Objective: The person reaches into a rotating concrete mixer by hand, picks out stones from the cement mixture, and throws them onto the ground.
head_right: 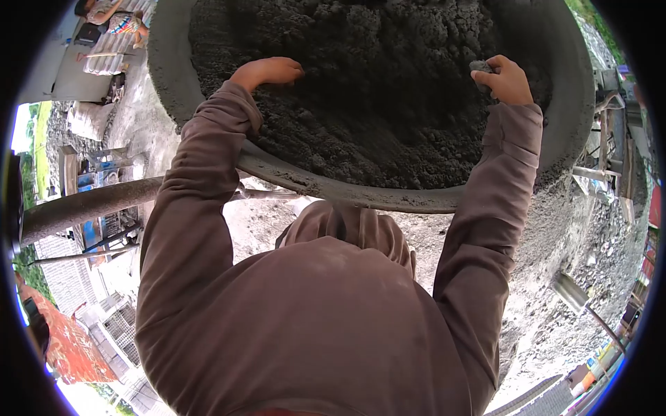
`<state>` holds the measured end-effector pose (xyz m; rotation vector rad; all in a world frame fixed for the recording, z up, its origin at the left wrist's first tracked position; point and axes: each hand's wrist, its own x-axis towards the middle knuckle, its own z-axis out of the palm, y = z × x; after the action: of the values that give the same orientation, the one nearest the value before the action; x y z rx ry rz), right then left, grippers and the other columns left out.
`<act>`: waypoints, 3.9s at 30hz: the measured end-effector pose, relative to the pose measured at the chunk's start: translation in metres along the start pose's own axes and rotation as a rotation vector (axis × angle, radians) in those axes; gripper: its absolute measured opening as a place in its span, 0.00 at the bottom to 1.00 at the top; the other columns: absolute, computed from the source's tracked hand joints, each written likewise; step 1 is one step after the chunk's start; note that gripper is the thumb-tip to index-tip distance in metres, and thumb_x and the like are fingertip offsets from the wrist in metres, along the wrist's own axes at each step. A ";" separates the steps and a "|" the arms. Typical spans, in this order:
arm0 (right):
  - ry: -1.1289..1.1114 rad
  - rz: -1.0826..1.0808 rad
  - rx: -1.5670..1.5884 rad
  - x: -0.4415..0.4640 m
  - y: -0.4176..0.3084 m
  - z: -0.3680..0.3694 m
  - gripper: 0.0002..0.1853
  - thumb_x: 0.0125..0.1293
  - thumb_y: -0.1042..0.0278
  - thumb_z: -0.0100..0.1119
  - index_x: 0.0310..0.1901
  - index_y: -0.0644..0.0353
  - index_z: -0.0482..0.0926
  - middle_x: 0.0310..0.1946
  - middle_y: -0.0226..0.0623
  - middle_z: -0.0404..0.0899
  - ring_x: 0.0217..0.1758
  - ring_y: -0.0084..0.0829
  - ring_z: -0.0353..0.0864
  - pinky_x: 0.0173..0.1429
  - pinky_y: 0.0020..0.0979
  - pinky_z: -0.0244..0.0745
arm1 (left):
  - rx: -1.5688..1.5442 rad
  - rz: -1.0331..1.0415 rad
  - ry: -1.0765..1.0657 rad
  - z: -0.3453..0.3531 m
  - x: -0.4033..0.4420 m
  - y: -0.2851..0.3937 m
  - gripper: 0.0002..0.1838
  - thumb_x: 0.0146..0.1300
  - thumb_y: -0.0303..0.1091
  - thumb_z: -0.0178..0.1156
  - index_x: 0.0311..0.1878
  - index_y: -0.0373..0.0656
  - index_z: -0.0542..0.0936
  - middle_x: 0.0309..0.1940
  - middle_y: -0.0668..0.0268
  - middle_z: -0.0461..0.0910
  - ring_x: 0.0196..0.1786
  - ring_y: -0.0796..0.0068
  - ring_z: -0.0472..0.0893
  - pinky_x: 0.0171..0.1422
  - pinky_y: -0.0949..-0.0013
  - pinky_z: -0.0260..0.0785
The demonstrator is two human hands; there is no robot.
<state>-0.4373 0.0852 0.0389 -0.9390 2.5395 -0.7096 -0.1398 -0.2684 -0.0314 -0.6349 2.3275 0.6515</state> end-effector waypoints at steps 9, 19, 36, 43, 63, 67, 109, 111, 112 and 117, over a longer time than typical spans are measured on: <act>-0.024 0.022 -0.033 0.008 0.008 0.011 0.28 0.50 0.56 0.72 0.49 0.67 0.78 0.33 0.40 0.81 0.25 0.29 0.79 0.27 0.32 0.72 | 0.081 -0.111 -0.022 -0.008 0.016 -0.017 0.22 0.68 0.39 0.45 0.59 0.42 0.77 0.53 0.60 0.81 0.49 0.61 0.82 0.56 0.59 0.71; -0.068 -0.018 -0.050 -0.002 -0.017 0.014 0.26 0.50 0.58 0.73 0.47 0.67 0.78 0.33 0.39 0.80 0.29 0.29 0.79 0.28 0.33 0.73 | 0.156 -0.189 0.516 -0.020 -0.005 -0.023 0.17 0.65 0.36 0.49 0.51 0.50 0.84 0.52 0.58 0.80 0.57 0.51 0.76 0.64 0.44 0.61; -0.282 -0.243 -0.240 -0.008 -0.052 0.068 0.27 0.45 0.56 0.74 0.45 0.65 0.81 0.42 0.50 0.82 0.48 0.47 0.81 0.52 0.40 0.76 | 0.034 0.103 1.359 -0.041 -0.012 -0.034 0.11 0.57 0.33 0.54 0.28 0.40 0.83 0.33 0.61 0.81 0.37 0.55 0.80 0.47 0.54 0.71; -0.301 -0.278 -0.253 -0.018 -0.072 0.067 0.28 0.45 0.55 0.74 0.45 0.66 0.80 0.41 0.50 0.82 0.48 0.47 0.81 0.51 0.41 0.76 | 0.086 0.188 1.463 -0.043 -0.015 -0.036 0.09 0.56 0.31 0.55 0.25 0.41 0.82 0.29 0.61 0.80 0.34 0.56 0.80 0.42 0.54 0.71; 0.168 -0.545 0.067 -0.050 -0.108 0.032 0.20 0.54 0.69 0.72 0.46 0.64 0.76 0.32 0.41 0.81 0.31 0.28 0.78 0.40 0.29 0.73 | 0.086 0.183 1.635 -0.053 -0.032 -0.029 0.06 0.53 0.29 0.60 0.23 0.41 0.81 0.26 0.63 0.80 0.35 0.57 0.78 0.45 0.56 0.70; 0.078 -0.500 0.396 -0.093 -0.140 0.043 0.18 0.56 0.72 0.72 0.47 0.64 0.77 0.35 0.35 0.82 0.33 0.16 0.76 0.36 0.22 0.71 | 0.080 0.227 1.764 -0.057 -0.034 -0.035 0.05 0.54 0.28 0.60 0.23 0.42 0.81 0.28 0.63 0.79 0.36 0.58 0.77 0.50 0.56 0.68; 1.006 -0.859 0.100 -0.136 -0.141 0.062 0.27 0.50 0.68 0.78 0.51 0.66 0.77 0.28 0.35 0.79 0.18 0.18 0.69 0.23 0.20 0.66 | -0.169 0.481 2.196 -0.097 -0.173 -0.005 0.07 0.56 0.23 0.54 0.25 0.37 0.80 0.25 0.56 0.79 0.32 0.56 0.80 0.39 0.60 0.71; 0.970 -0.898 0.101 -0.139 -0.145 0.055 0.27 0.50 0.68 0.78 0.51 0.66 0.76 0.33 0.38 0.81 0.21 0.20 0.73 0.24 0.21 0.69 | -0.177 0.468 2.081 -0.099 -0.166 0.005 0.07 0.56 0.24 0.53 0.25 0.37 0.80 0.25 0.56 0.80 0.32 0.55 0.80 0.40 0.59 0.72; 0.937 -0.942 0.098 -0.142 -0.150 0.052 0.27 0.50 0.69 0.77 0.51 0.67 0.76 0.38 0.41 0.82 0.23 0.21 0.76 0.24 0.22 0.71 | -0.188 0.457 1.972 -0.100 -0.163 0.008 0.08 0.56 0.24 0.53 0.24 0.38 0.80 0.26 0.55 0.80 0.33 0.54 0.81 0.41 0.58 0.72; 0.720 -1.054 0.039 -0.127 -0.178 0.053 0.25 0.52 0.68 0.75 0.51 0.62 0.76 0.42 0.43 0.82 0.30 0.36 0.85 0.29 0.29 0.78 | -0.062 0.496 1.438 -0.097 -0.091 -0.007 0.08 0.55 0.25 0.53 0.24 0.39 0.81 0.28 0.54 0.80 0.40 0.54 0.80 0.46 0.60 0.72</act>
<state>-0.2304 0.0364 0.1129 -2.3888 2.3498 -1.5925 -0.1157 -0.3061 0.0937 -0.6374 3.8999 0.5156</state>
